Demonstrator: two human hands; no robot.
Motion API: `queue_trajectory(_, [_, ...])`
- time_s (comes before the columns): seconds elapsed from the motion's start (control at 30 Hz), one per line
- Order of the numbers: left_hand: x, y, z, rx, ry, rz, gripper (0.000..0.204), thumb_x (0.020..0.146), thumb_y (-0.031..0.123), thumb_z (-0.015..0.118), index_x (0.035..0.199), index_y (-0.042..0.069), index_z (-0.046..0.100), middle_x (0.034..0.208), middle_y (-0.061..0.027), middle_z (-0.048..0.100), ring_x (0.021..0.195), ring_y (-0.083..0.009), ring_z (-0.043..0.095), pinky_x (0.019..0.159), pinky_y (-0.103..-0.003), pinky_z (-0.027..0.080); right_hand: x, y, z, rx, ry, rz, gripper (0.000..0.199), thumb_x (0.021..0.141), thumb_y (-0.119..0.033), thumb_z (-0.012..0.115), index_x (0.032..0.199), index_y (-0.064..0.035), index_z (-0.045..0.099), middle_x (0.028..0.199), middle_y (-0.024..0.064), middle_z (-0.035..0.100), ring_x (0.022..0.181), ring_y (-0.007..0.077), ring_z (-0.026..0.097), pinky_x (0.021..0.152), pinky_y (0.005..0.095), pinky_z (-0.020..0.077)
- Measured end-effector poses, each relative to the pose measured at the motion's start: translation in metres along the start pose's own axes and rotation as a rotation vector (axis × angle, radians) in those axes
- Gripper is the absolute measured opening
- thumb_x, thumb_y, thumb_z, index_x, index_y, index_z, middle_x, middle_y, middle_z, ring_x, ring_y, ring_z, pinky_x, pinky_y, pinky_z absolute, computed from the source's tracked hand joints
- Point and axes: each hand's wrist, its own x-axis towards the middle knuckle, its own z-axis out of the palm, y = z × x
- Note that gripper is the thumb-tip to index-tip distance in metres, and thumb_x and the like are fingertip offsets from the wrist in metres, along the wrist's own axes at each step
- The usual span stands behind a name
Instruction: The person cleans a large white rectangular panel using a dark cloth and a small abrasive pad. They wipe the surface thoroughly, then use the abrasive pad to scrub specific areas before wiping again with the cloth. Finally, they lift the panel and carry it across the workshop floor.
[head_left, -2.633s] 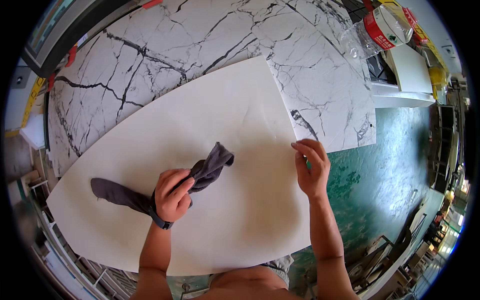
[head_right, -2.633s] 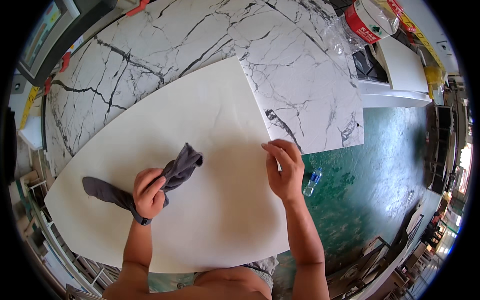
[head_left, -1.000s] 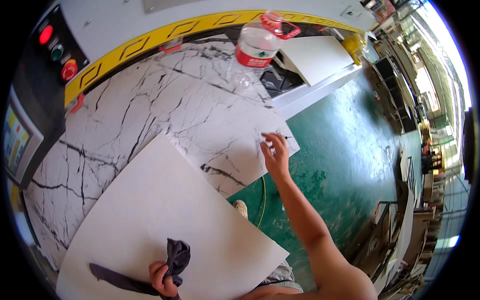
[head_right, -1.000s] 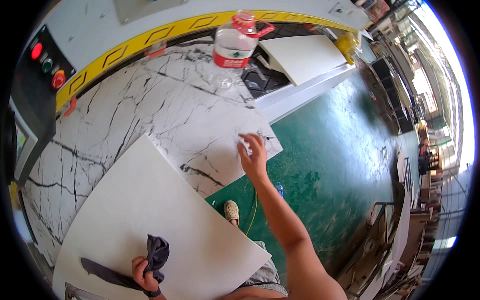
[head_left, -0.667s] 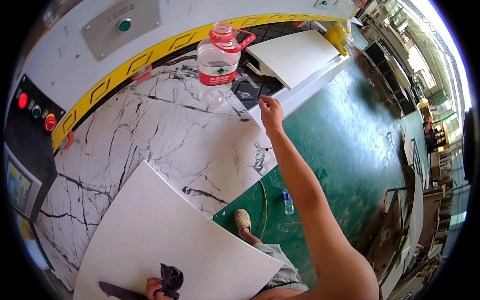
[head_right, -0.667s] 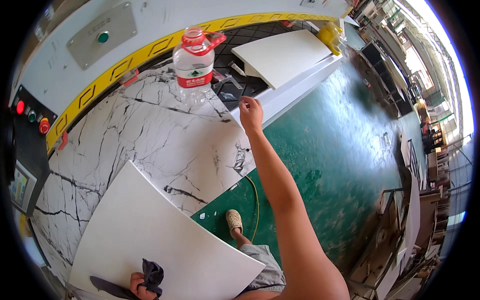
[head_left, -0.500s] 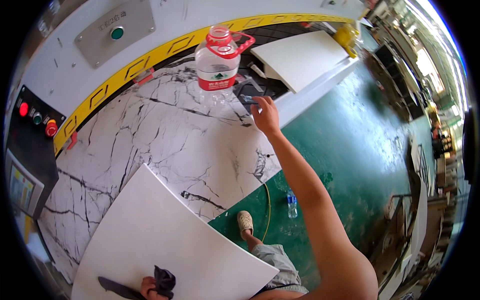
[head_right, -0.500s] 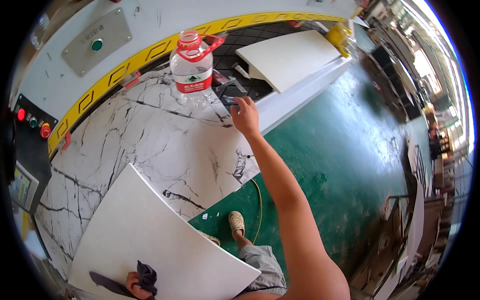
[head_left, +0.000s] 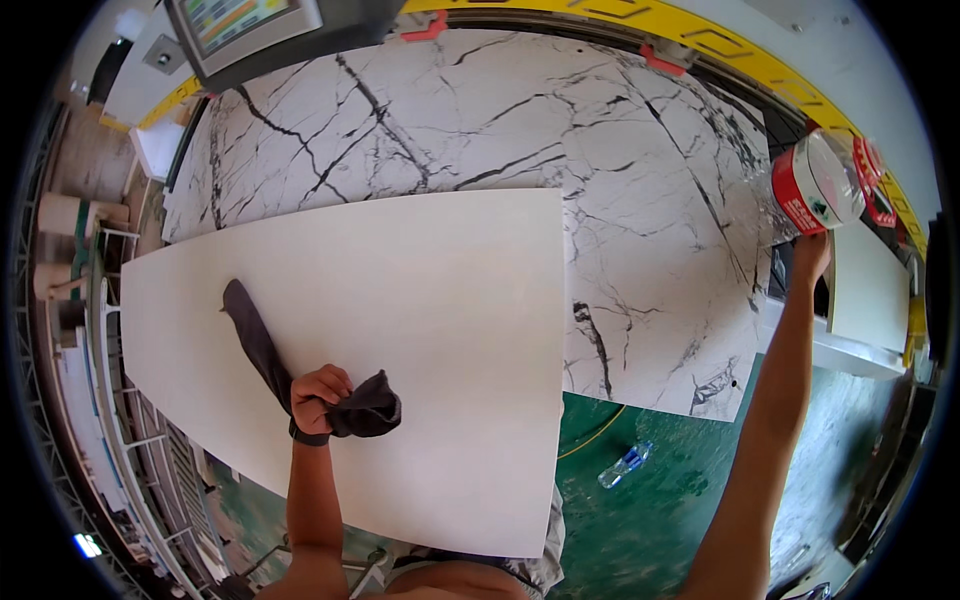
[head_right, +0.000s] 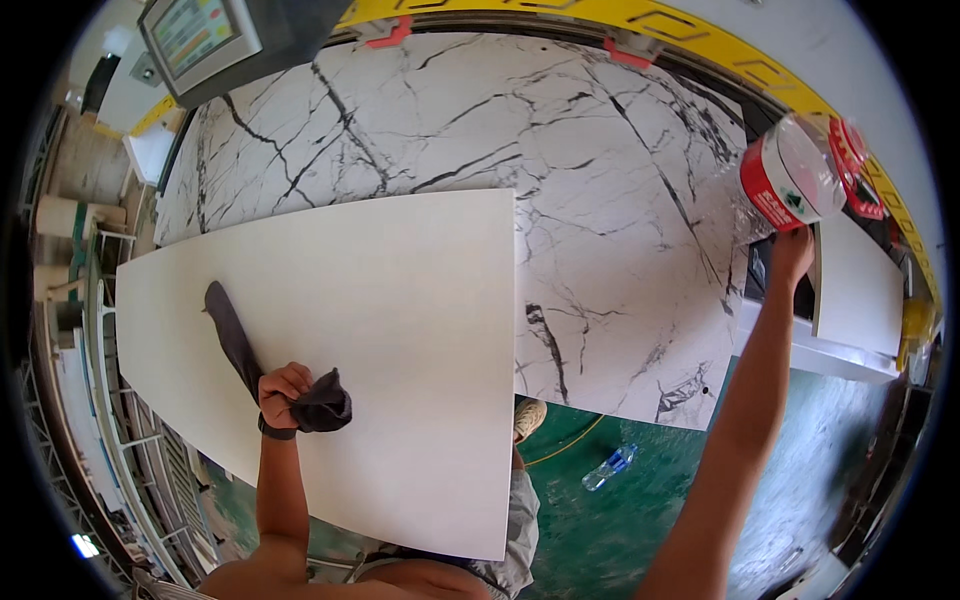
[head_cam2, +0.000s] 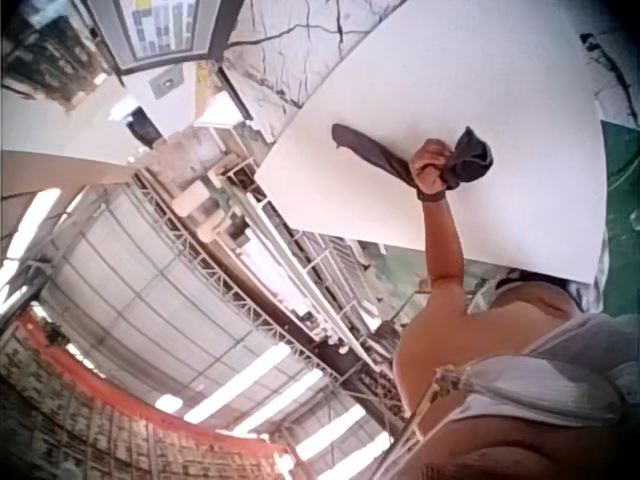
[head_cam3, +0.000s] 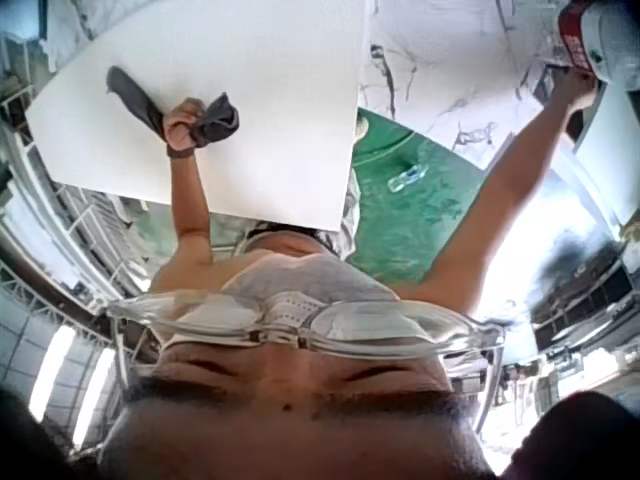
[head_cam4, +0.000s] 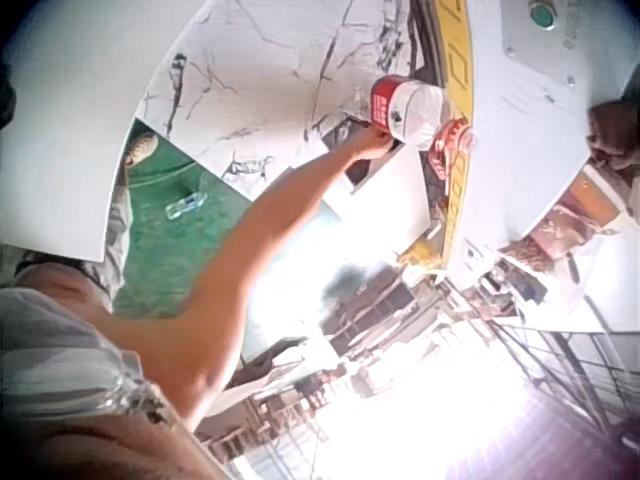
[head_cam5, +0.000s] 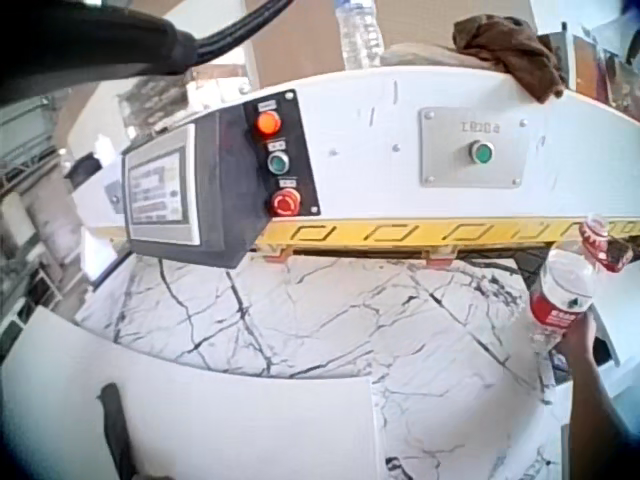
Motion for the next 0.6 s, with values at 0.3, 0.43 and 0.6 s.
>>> queue_trajectory(0.3, [0.012,-0.022,0.006,-0.091,-0.039,0.022,0.033,0.059,-0.011,0.044,0.077,-0.001,0.07,0.081,-0.0173,0.069,0.083,-0.0333,0.062,0.072,-0.04,0.052,0.005,0.057,-0.017,-0.272,-0.07,-0.289,0.039,0.087,-0.018,0.062,0.124,-0.0042,0.062,0.129,0.0227,0.06,0.119,0.0435,0.055,0.099,0.0497,0.0461])
queue_trajectory(0.43, [0.012,-0.018,0.003,-0.082,-0.034,0.017,0.035,0.058,-0.011,0.044,0.078,-0.002,0.071,0.083,-0.0183,0.069,0.083,-0.0339,0.063,0.073,-0.04,0.052,-0.013,0.036,-0.045,-0.296,0.085,0.064,0.033,0.094,-0.033,0.059,0.113,-0.0082,0.07,0.114,0.0157,0.07,0.104,0.0374,0.065,0.087,0.0483,0.0507])
queue_trajectory(0.6, [0.011,0.007,-0.01,-0.031,0.066,0.065,0.02,0.067,-0.006,0.056,0.08,-0.003,0.071,0.083,-0.0193,0.069,0.083,-0.0339,0.062,0.072,-0.041,0.052,-0.134,-0.035,-0.134,0.399,0.231,0.418,0.042,0.099,-0.032,0.058,0.125,0.0002,0.066,0.108,0.0079,0.069,0.094,0.0196,0.063,0.084,0.0343,0.0488])
